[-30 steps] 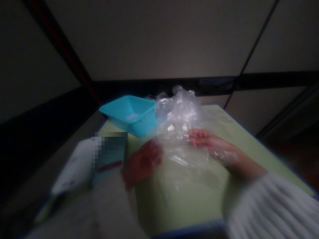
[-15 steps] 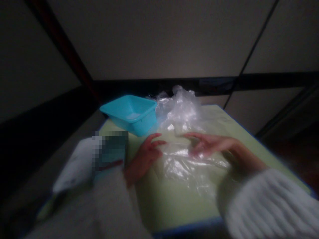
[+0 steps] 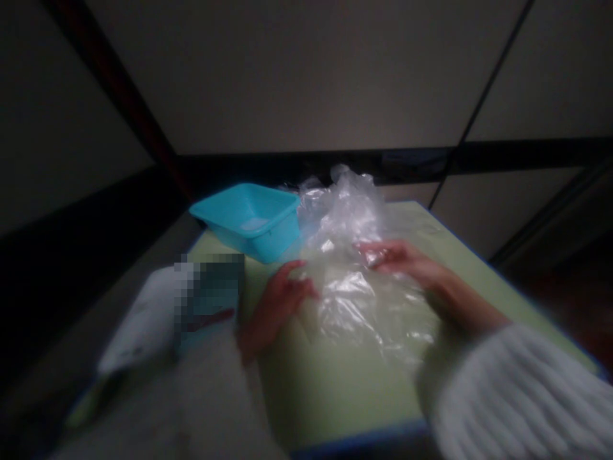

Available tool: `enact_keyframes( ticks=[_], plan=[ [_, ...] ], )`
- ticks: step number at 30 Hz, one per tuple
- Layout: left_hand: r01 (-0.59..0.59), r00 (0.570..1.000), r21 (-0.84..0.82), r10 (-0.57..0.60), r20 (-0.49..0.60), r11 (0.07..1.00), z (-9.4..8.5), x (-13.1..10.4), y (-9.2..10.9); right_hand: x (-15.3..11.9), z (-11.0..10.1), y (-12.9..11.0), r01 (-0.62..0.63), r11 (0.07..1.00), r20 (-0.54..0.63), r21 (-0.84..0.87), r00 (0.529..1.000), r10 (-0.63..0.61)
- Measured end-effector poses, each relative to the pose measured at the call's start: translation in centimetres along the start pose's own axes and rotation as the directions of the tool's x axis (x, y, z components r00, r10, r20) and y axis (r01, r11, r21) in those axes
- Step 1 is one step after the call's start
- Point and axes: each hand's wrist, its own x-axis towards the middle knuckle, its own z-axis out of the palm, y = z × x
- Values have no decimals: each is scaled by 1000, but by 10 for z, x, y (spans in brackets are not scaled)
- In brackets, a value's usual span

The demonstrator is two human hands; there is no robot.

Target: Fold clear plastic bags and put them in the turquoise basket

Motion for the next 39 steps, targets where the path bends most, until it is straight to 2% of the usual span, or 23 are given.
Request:
enact_keyframes(
  ticks=[3, 6, 11, 15, 18, 20, 23, 25, 27, 30, 33, 36, 39],
  plan=[
    [-29, 995, 98, 38, -87, 995, -2, 3, -1, 1, -2, 3, -50, 990, -162, -129, 986, 29],
    [-2, 989, 188, 29, -144, 982, -4, 5, -1, 4, -4, 9, -142, 949, -262, -282, 963, 66],
    [55, 988, 268, -13, -156, 962, -3, 5, 4, 8, -3, 17, -180, 804, -302, -566, 953, 1],
    [97, 987, 335, -48, -154, 937, -1, 4, 7, 7, 1, 18, -191, 723, -330, -664, 942, -54],
    [74, 988, 392, -14, -152, 917, -2, 2, 6, 3, -1, 15, -216, 673, -382, -708, 918, -108],
    [20, 988, 437, 51, -149, 899, -4, 0, 4, 1, -4, 12, -199, 614, -403, -764, 890, -212],
    [-72, 980, 469, 151, -133, 880, -5, -2, 2, 0, -4, 5, -96, 475, -336, -875, 826, -453],
    [-85, 985, 416, 140, -104, 905, -5, -3, 1, -1, 2, 0, 11, 435, -240, -900, 821, -517],
    [-60, 996, 314, 79, -49, 948, -4, -3, 1, -1, 14, -2, 125, 466, -127, -876, 872, -472],
    [-19, 999, 198, 11, 43, 980, -2, -3, 3, 0, 35, 2, 250, 530, 80, -810, 943, -322],
    [-27, 995, 164, 11, 101, 986, -1, -3, 3, 2, 51, 15, 298, 544, 186, -785, 950, -252],
    [-36, 983, 141, 10, 182, 989, -2, -4, 1, 4, 57, 27, 293, 527, 192, -798, 952, -239],
    [5, 974, 145, -38, 223, 989, -4, -5, 1, 4, 55, 32, 296, 488, 212, -822, 952, -220]
  ],
)
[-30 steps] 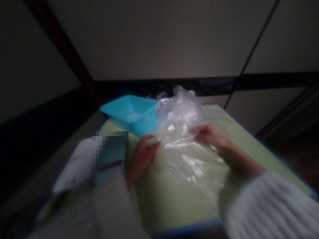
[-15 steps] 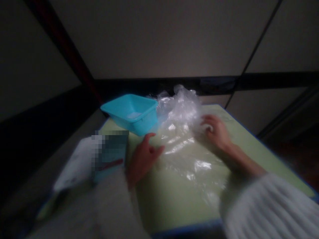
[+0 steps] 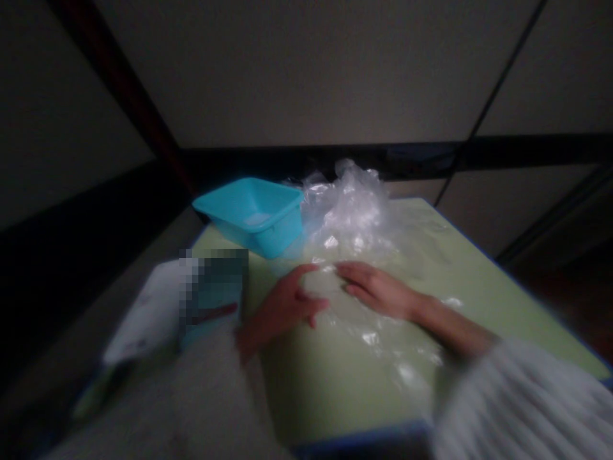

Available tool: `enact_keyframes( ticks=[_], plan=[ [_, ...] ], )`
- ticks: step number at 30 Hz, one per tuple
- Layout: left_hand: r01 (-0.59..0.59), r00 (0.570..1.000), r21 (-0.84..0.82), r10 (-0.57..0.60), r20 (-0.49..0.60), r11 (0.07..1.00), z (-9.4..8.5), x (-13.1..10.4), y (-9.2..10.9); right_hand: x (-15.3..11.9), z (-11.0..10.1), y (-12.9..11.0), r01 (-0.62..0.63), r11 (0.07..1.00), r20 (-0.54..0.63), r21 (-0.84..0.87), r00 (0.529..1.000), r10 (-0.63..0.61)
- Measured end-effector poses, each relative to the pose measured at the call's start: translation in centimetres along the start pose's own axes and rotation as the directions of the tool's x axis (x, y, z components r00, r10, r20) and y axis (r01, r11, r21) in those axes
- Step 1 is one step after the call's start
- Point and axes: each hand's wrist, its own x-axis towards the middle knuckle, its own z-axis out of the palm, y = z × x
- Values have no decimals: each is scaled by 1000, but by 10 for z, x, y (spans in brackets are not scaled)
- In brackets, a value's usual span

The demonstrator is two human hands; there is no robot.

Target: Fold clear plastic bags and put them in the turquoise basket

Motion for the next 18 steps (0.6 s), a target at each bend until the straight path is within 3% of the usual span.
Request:
enact_keyframes(
  ticks=[6, 12, 15, 17, 18],
  plan=[
    [132, 990, 59, -135, 49, 989, -11, -5, 7, -2, -6, 3, 46, 999, 94, -11, 995, -44],
    [131, 991, 263, -126, -35, 956, -22, -5, 8, -3, -9, -1, 60, 998, 81, 11, 995, -60],
    [-6, 973, 336, 83, -215, 942, -18, -4, 10, -2, -15, -11, 90, 995, 69, 47, 993, -93],
    [-137, 903, 457, 301, -308, 879, -9, -5, 10, -1, -21, -19, 99, 993, 79, 64, 992, -104],
    [-201, 871, 530, 398, -288, 824, -3, -7, 9, -1, -24, -22, 94, 994, 94, 62, 991, -100]
  ],
)
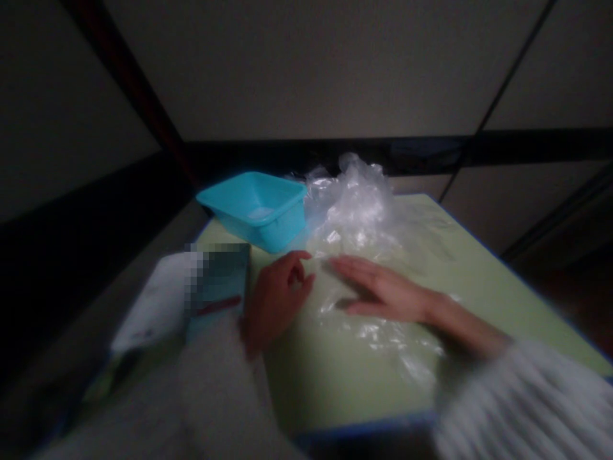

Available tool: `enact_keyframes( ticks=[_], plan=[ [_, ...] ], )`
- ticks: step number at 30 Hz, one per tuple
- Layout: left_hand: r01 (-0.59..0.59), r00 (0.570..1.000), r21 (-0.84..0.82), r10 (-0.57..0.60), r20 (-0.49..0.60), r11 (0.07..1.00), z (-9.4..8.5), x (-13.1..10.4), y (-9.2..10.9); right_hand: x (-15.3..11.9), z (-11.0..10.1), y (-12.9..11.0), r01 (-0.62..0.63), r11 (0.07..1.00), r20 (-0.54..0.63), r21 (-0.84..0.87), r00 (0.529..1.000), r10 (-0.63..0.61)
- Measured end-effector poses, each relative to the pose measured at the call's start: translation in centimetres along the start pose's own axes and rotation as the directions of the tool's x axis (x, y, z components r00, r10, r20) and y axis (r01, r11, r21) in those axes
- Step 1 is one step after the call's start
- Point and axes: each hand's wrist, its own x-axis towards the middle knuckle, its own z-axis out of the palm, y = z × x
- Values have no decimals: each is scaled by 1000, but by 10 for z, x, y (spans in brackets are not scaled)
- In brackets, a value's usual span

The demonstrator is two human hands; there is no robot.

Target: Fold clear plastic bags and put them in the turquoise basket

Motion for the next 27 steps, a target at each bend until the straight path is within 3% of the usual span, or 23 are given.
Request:
enact_keyframes(
  ticks=[1, 4, 8, 11, 22, 25, 27],
  plan=[
    [-94, 996, 49, 94, 13, 994, 5, -4, 2, -1, -2, -2, -10, 1000, 23, -9, 1000, 10],
    [-283, 941, 81, 260, 217, 956, 18, -16, 5, -5, -4, -1, -39, 998, 97, -46, 994, 43],
    [-407, 835, 104, 323, 447, 908, 25, -20, -3, -12, 1, 7, -48, 998, 167, -36, 984, 54],
    [-471, 783, 141, 339, 521, 871, 24, -17, -11, -14, 4, 10, -88, 996, 247, -15, 965, 89],
    [-479, 755, 164, 309, 578, 862, 17, -15, -10, -17, -5, -1, -83, 996, 385, 25, 920, 67],
    [-452, 751, 171, 269, 603, 876, 6, -10, -11, -20, -12, 5, -95, 995, 338, 30, 938, 79],
    [-424, 786, 212, 241, 569, 881, -2, -7, -11, -20, -17, 12, -128, 992, 260, -19, 957, 129]
  ],
)
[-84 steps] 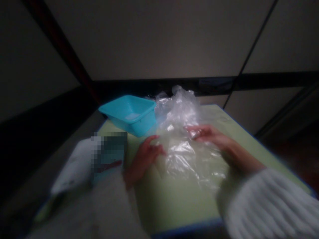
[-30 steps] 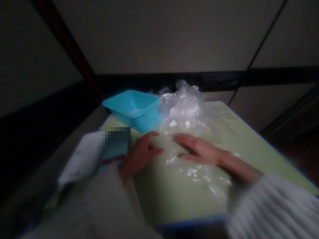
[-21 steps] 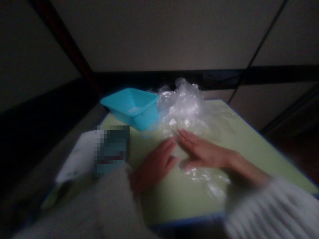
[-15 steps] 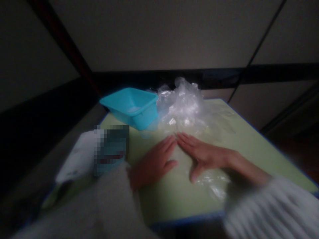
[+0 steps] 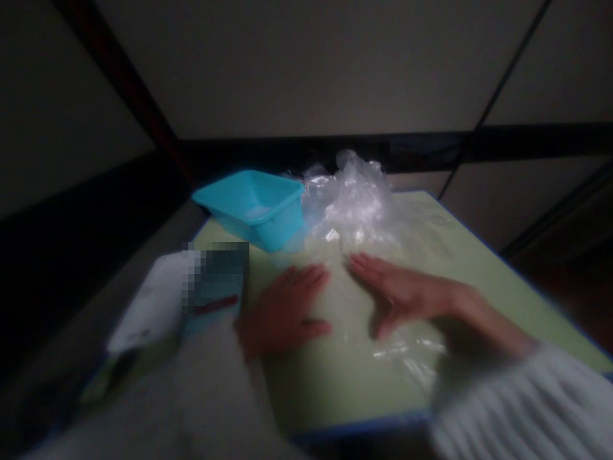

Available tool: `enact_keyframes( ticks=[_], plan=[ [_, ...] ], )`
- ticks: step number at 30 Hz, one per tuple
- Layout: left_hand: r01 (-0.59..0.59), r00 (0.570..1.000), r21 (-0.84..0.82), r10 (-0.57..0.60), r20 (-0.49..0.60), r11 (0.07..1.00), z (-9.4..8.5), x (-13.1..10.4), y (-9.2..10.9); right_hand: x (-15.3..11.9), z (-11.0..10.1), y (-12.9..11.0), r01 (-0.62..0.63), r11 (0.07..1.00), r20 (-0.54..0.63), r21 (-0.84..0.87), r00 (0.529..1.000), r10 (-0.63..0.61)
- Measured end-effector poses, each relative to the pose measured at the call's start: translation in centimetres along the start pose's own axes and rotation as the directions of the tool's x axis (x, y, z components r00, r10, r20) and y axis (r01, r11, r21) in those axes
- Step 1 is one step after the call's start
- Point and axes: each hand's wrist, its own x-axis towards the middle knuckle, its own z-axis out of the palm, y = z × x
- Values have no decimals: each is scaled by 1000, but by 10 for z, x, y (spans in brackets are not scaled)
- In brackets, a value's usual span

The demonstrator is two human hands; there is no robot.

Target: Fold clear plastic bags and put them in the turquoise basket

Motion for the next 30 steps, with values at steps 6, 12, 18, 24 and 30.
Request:
enact_keyframes(
  ticks=[6, 12, 18, 24, 30],
  plan=[
    [67, 962, -45, -76, -263, 997, 3, 7, 11, 13, 2, 11, -56, 992, -258, -113, 966, 25],
    [63, 943, -62, -79, -322, 996, 20, 15, 16, 28, 32, 0, -38, 985, -147, -170, 989, 13],
    [55, 947, -77, -76, -312, 996, 22, 16, 24, 32, 33, -5, 83, 985, -151, -154, 983, -106],
    [32, 980, 91, -14, -200, 995, 33, 12, 24, 27, 21, 8, -72, 981, -122, -182, 991, 50],
    [-14, 992, 280, 47, -113, 960, 36, 10, 18, 25, 23, 29, -157, 961, -191, -228, 975, 114]
  ],
)
